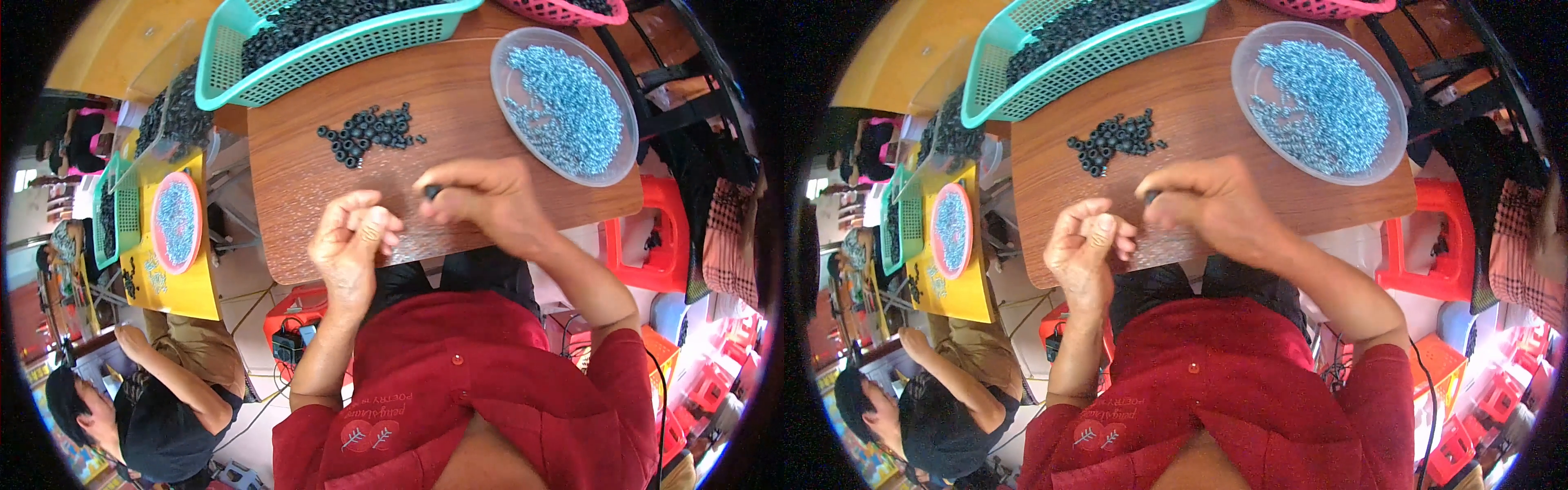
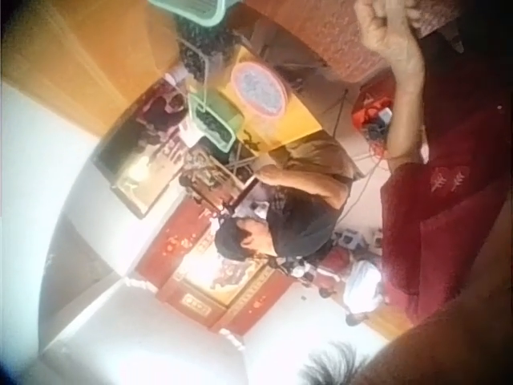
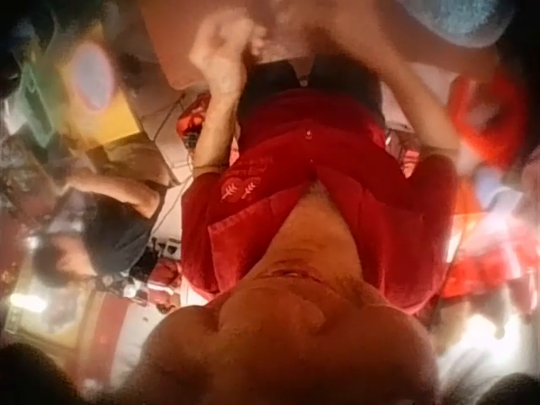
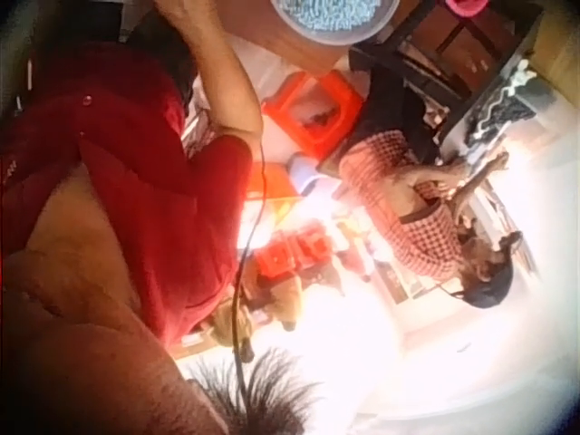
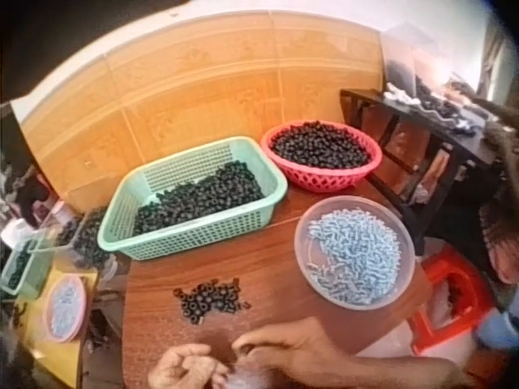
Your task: The person assembles components by picking small pieces from a dish and pressing them into black plastic caps by hand.
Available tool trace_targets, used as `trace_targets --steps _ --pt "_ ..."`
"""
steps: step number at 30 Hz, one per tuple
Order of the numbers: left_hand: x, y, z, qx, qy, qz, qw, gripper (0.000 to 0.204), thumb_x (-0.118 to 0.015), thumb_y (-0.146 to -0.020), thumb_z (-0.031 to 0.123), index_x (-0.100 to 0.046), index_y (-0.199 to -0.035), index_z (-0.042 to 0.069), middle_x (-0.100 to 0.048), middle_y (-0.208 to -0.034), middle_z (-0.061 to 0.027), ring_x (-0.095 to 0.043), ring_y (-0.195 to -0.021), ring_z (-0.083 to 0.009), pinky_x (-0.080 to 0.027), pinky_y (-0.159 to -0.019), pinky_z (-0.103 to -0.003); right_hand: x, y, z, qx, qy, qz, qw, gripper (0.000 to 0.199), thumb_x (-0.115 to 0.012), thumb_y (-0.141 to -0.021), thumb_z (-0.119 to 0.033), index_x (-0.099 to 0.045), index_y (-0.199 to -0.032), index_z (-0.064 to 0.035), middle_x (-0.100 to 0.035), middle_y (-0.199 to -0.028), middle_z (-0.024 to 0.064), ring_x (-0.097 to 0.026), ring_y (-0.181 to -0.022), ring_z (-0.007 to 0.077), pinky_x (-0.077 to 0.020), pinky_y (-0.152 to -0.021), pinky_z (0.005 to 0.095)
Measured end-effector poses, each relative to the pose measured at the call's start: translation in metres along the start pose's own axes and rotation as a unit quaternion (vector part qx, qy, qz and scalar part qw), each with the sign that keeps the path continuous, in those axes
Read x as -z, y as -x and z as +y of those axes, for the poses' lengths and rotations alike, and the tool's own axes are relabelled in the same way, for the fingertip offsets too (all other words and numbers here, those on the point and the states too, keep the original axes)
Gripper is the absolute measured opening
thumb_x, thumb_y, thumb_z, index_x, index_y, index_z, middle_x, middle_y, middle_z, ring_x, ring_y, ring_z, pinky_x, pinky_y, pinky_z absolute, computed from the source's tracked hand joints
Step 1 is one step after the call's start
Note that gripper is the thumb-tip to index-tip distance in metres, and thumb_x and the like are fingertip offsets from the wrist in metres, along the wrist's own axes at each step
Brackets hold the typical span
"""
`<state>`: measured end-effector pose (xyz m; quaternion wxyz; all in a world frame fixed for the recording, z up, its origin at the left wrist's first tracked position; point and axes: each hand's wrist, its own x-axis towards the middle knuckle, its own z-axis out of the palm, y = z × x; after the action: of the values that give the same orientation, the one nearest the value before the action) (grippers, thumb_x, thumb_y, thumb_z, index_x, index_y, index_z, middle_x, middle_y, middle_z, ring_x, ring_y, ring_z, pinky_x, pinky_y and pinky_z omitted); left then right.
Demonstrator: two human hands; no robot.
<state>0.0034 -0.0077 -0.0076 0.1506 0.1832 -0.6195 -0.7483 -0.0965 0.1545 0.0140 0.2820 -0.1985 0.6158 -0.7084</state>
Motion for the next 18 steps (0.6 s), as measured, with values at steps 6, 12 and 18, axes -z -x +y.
trace_targets --steps 6,12,18 --pt "0.054 -0.059 0.027 -0.093 -0.226 0.090 0.966 0.013 -0.059 -0.088 0.004 -0.062 -0.099 -0.001 -0.063 -0.077 -0.0051 -0.055 -0.060 -0.0070 -0.044 -0.051 -0.019 0.069 -0.049 -0.068 0.174 0.288 0.117 0.934 0.015 -0.058 -0.086 -0.007 -0.069 -0.096 -0.0040 -0.064 -0.074 0.0023 -0.053 -0.064 0.0061 -0.0398 -0.055 0.0194" --pt "0.071 -0.124 0.016 -0.126 -0.365 0.030 0.922 0.018 -0.062 -0.084 0.006 -0.067 -0.102 0.005 -0.063 -0.083 -0.0040 -0.059 -0.072 -0.0138 -0.046 -0.064 -0.028 0.145 -0.131 -0.126 0.219 0.371 0.286 0.856 0.010 -0.060 -0.071 -0.003 -0.065 -0.073 0.0059 -0.060 -0.061 0.0072 -0.055 -0.056 0.0143 -0.0424 -0.051 0.0300" --pt "0.058 -0.134 0.026 -0.176 -0.519 -0.041 0.835 0.023 -0.067 -0.078 0.008 -0.071 -0.100 0.016 -0.051 -0.069 -0.0078 -0.057 -0.073 -0.0237 -0.045 -0.069 -0.036 0.192 -0.166 -0.143 0.127 0.558 0.306 0.761 0.028 -0.063 -0.069 -0.005 -0.065 -0.093 0.0089 -0.068 -0.079 0.0189 -0.065 -0.076 0.0256 -0.0506 -0.069 0.0338"
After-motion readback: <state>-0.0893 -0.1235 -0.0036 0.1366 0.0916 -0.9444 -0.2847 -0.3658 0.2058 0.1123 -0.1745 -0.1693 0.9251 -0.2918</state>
